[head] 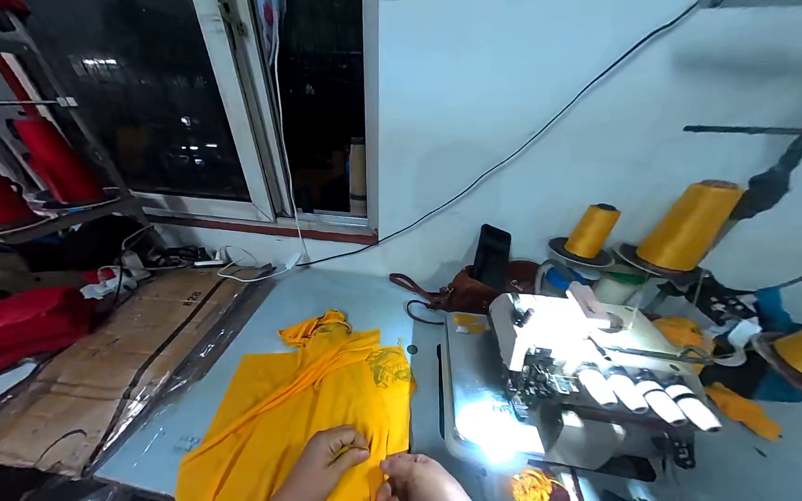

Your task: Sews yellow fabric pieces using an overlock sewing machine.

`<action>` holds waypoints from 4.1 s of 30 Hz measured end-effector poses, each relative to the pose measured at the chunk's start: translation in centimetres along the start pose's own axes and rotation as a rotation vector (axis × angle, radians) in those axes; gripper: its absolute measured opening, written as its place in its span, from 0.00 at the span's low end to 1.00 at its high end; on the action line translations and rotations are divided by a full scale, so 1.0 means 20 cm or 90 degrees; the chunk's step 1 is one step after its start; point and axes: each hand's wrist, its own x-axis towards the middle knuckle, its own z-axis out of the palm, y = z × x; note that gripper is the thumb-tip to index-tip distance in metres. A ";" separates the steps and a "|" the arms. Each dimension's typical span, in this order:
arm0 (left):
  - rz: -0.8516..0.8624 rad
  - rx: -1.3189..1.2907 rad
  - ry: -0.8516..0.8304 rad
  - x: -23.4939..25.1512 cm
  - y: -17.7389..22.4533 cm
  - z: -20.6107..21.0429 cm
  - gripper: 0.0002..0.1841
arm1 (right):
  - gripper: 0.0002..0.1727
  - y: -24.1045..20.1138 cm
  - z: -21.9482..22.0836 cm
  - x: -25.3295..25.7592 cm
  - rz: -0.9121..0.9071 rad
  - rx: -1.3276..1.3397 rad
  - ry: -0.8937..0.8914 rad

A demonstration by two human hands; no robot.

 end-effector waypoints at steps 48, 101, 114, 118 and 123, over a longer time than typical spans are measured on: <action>0.097 -0.100 -0.099 0.05 0.21 -0.11 0.11 | 0.14 0.24 0.01 -0.03 -0.439 -0.101 0.119; 0.164 0.078 0.114 0.16 0.53 -0.01 0.15 | 0.04 0.23 0.00 -0.22 -0.762 -0.207 0.279; 0.228 -0.089 -0.061 0.58 0.71 0.49 0.10 | 0.10 0.18 -0.40 -0.38 -0.792 -0.108 0.440; 0.216 -0.075 -0.059 0.57 0.70 0.50 0.09 | 0.05 0.20 -0.42 -0.37 -0.781 -0.141 0.449; 0.221 -0.048 -0.054 0.57 0.68 0.51 0.10 | 0.05 0.22 -0.42 -0.36 -0.768 -0.155 0.471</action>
